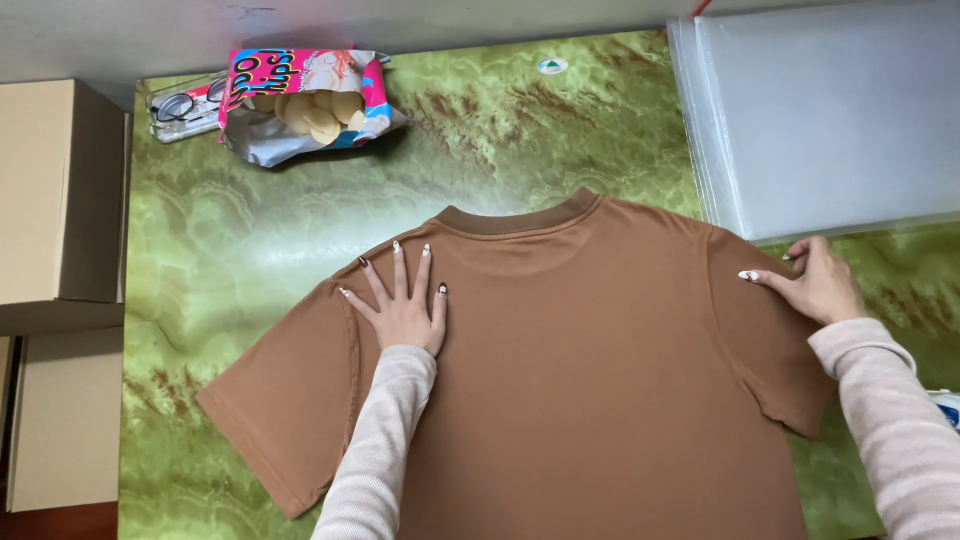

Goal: The person irons a brown t-shirt on a green table using a red and white iron, smoothing the sleeves and body. They then fold the t-shirt neatly into a compact rectangle.

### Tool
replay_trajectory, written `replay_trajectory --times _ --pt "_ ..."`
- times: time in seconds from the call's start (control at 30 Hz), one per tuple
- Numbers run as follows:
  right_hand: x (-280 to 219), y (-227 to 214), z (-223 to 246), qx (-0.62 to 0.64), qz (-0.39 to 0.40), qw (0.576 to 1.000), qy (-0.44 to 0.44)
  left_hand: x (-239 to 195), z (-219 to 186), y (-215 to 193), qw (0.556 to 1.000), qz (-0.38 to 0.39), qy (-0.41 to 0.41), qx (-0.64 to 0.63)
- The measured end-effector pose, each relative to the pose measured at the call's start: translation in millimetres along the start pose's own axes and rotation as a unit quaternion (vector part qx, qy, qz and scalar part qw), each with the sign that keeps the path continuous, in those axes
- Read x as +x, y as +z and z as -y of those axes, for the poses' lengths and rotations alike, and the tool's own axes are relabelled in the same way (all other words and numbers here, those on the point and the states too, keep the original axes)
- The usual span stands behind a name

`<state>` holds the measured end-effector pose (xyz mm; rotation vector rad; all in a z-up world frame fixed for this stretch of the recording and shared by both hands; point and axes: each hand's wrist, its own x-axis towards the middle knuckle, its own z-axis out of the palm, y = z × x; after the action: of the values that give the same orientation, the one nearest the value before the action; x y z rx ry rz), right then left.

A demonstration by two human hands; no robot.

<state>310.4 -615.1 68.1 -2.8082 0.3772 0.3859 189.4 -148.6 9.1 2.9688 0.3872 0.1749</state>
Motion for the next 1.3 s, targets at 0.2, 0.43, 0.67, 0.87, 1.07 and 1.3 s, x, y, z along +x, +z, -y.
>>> replay_trajectory --times 0.2,0.43,0.67,0.87,1.07,1.3 --pt "25.4 13.0 -38.2 -0.205 -0.038 0.963 -0.173 5.3 0.7 1.6 1.0 -0.002 0.001 -0.005" --pt "28.3 10.7 -60.2 -0.253 -0.256 0.891 -0.278 19.9 -0.4 1.1 1.0 -0.008 0.005 -0.008" --pt "63.6 -9.2 -42.8 -0.312 -0.323 0.839 -0.306 56.7 -2.7 4.0 1.0 -0.013 -0.007 -0.017" --pt "101.8 -16.4 -19.6 -0.319 -0.305 0.843 -0.308 93.2 -4.1 8.2 1.0 -0.019 -0.017 -0.001" --pt "144.7 -10.4 -8.9 -0.297 -0.281 0.855 -0.321 119.1 -2.6 10.7 0.999 -0.042 -0.018 -0.006" --pt "181.9 -1.1 1.7 -0.3 -0.293 0.84 -0.344 147.2 -0.4 11.6 0.998 -0.054 -0.018 -0.004"
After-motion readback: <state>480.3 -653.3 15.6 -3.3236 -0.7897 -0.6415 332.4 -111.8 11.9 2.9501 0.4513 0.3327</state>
